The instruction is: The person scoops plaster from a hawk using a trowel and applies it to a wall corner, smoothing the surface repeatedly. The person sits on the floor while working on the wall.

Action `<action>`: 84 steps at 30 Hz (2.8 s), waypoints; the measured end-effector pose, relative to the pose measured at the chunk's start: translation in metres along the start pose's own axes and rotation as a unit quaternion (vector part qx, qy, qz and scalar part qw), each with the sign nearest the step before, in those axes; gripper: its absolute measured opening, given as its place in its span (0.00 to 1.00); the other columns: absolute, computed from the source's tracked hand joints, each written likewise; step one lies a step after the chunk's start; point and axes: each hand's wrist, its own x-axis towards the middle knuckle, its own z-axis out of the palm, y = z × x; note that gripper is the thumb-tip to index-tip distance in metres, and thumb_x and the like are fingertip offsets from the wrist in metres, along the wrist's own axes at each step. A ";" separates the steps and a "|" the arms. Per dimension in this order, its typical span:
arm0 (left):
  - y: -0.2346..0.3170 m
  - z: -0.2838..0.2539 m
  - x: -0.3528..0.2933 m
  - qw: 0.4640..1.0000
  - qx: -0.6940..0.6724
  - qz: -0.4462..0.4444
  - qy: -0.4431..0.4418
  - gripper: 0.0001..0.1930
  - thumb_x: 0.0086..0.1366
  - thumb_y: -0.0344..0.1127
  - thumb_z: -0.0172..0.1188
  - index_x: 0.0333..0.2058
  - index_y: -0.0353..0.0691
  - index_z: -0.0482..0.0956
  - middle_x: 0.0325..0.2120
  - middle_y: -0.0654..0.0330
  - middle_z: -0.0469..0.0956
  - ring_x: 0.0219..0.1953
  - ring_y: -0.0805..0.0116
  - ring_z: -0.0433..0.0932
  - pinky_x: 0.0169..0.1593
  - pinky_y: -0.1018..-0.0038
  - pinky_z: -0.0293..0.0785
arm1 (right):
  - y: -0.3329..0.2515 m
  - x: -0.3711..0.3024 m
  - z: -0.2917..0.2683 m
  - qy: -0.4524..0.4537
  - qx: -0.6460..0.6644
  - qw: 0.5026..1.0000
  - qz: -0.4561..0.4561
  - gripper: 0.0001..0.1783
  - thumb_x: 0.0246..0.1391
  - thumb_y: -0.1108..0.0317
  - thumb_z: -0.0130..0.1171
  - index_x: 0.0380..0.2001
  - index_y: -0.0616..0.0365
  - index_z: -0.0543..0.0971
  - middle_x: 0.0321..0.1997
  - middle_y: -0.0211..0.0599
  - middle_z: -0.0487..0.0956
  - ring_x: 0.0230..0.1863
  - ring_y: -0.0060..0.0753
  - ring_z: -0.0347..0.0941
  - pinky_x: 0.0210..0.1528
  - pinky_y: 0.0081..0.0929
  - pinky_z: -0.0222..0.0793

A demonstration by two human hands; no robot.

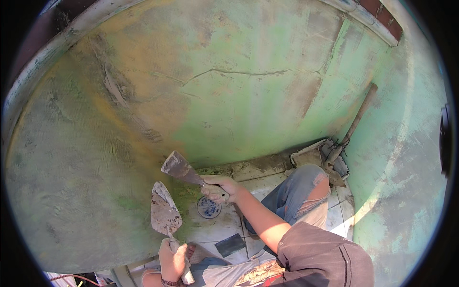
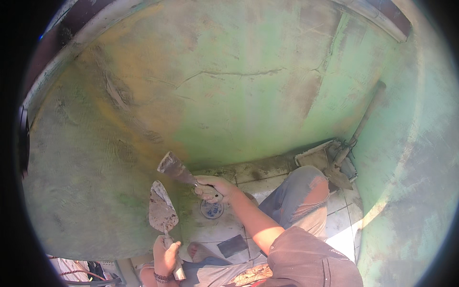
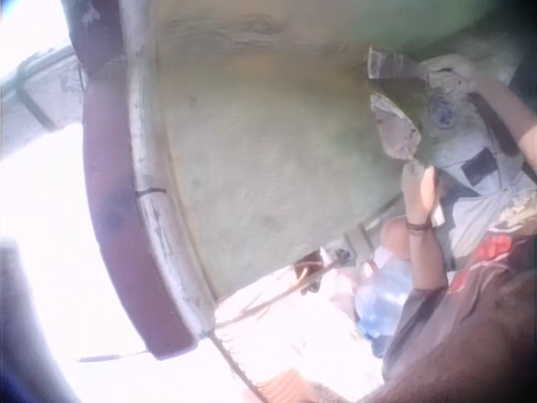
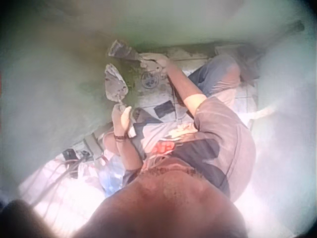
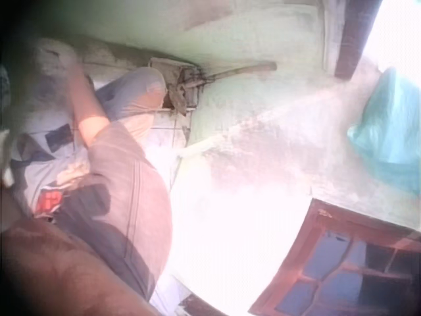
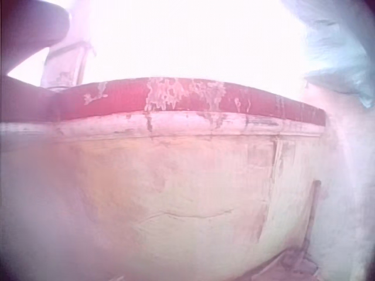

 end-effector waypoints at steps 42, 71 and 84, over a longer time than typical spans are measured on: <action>0.004 -0.017 -0.047 0.977 0.050 0.198 0.058 0.16 0.57 0.36 0.61 0.37 0.28 0.71 0.28 0.39 0.72 0.30 0.38 0.76 0.35 0.55 0.73 | -0.054 -0.037 0.129 -0.075 0.082 0.974 -0.198 0.17 0.68 0.59 0.37 0.52 0.56 0.67 0.32 0.41 0.70 0.19 0.25 0.60 0.10 0.18 0.57; 0.031 -0.004 -0.018 0.992 0.089 0.066 0.062 0.14 0.60 0.37 0.57 0.39 0.34 0.67 0.29 0.36 0.74 0.34 0.32 0.73 0.35 0.47 0.69 | -0.163 0.031 0.151 0.070 -0.277 0.938 -0.198 0.29 0.64 0.58 0.44 0.64 0.60 0.59 0.30 0.36 0.71 0.19 0.25 0.65 0.13 0.23 0.60; 0.048 0.004 -0.021 0.985 0.093 0.097 0.110 0.13 0.59 0.36 0.57 0.37 0.34 0.68 0.30 0.37 0.74 0.35 0.33 0.72 0.36 0.49 0.68 | -0.174 0.097 0.190 0.080 -0.458 0.715 -0.523 0.27 0.67 0.68 0.44 0.66 0.64 0.57 0.37 0.31 0.71 0.26 0.13 0.62 0.24 0.15 0.63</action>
